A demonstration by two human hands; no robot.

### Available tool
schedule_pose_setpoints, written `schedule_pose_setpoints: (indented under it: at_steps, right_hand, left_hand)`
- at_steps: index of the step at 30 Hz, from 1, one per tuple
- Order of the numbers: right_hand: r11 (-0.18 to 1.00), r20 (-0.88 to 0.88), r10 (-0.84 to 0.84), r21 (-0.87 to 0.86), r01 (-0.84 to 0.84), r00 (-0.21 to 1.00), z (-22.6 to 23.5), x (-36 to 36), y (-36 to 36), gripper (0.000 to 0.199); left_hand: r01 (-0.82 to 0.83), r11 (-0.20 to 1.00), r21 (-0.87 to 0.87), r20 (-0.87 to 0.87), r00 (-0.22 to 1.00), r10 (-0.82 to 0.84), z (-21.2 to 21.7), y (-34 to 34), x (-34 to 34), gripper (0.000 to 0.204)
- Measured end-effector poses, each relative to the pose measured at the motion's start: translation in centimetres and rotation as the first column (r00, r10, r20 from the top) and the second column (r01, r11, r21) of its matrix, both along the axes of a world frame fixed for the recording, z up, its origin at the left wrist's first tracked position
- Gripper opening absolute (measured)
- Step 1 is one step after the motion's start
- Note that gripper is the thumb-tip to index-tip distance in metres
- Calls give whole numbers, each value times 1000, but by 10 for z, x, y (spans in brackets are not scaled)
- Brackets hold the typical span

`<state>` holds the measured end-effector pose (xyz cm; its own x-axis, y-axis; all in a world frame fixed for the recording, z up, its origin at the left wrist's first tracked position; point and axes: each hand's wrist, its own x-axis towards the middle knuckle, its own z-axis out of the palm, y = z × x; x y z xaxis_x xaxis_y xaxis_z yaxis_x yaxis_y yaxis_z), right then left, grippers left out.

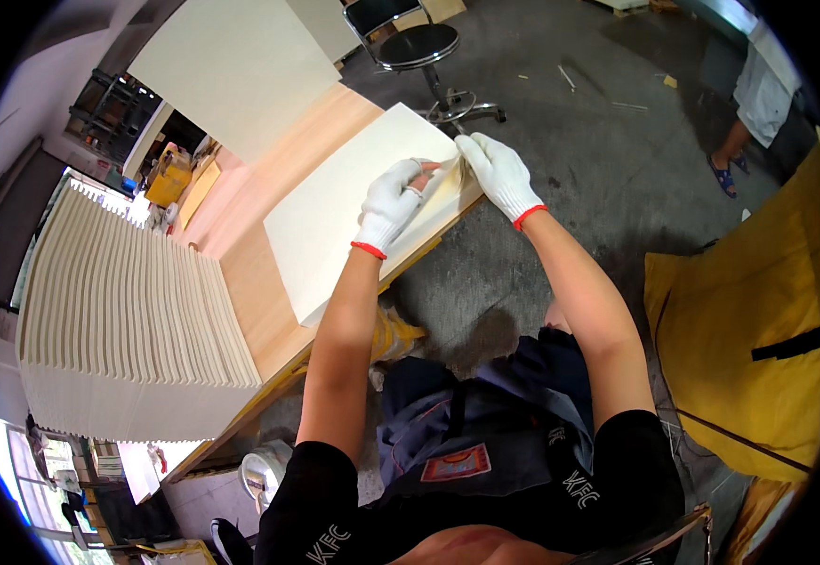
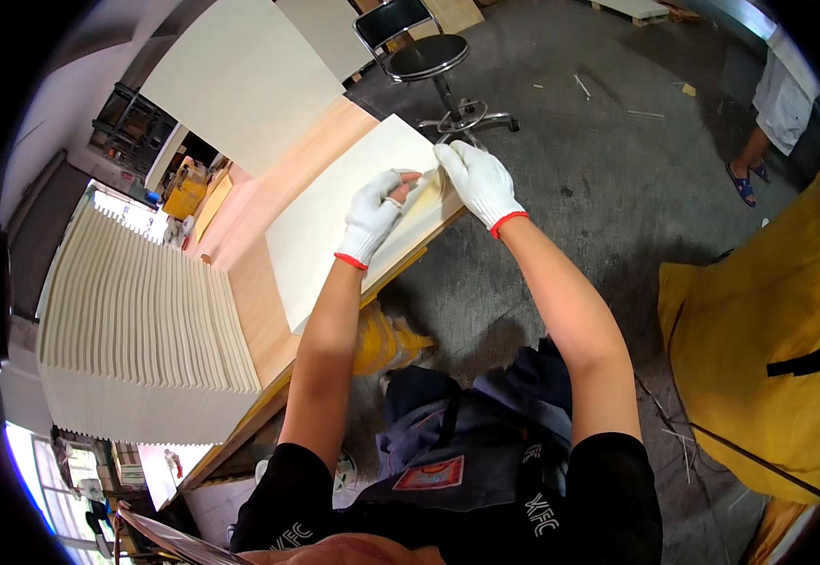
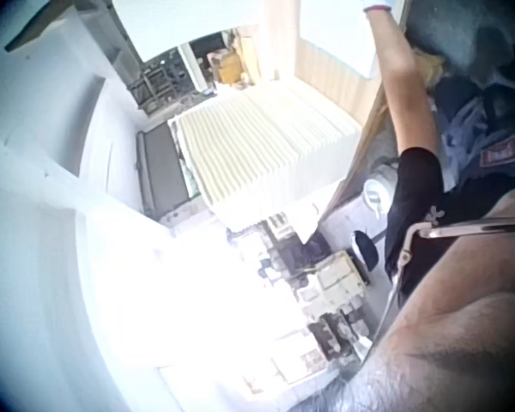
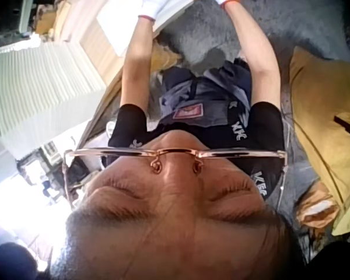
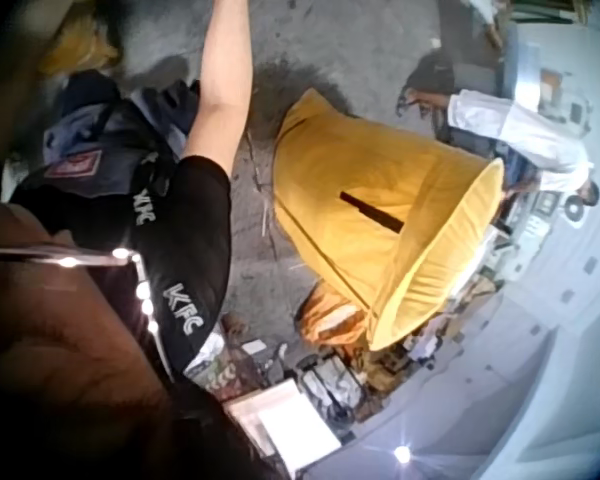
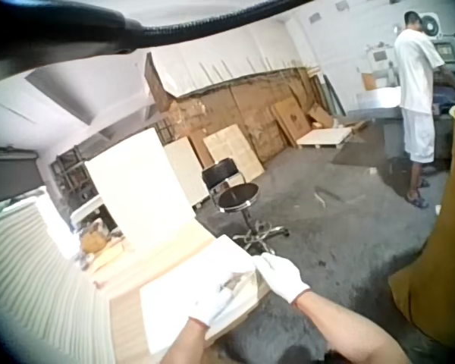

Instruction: The person repeatedly picks up a white rectangular panel from a table, rubs its edge with gloved hands, and places it onto a growing stack. This cycle of picking, rubbing, and stacking is performed continuously throughout the clip.

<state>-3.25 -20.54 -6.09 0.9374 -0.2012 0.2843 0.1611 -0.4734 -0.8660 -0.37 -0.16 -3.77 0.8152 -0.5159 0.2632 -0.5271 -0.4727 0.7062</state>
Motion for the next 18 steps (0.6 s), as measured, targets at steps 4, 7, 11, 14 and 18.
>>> schedule_pose_setpoints:
  at_steps: [4,7,11,14,18]
  right_hand:
    - [999,68,-33,-29,35,997,-6,1,3,47]
    - [998,112,-54,-33,58,992,-11,1,4,47]
    - [998,126,-50,-18,53,991,-13,3,5,47]
    - [997,128,-73,-17,76,989,-16,4,5,49]
    - [997,49,-57,-53,59,997,-9,1,6,50]
  left_hand:
    - [90,995,-47,1,996,-90,-4,4,5,32]
    - [70,995,73,47,996,-73,4,-1,0,36]
    - [37,999,33,-38,999,-35,-3,1,6,42]
    - [44,998,53,-41,998,-42,-3,2,7,43]
    - [24,1000,-17,-70,997,-25,-3,3,5,42]
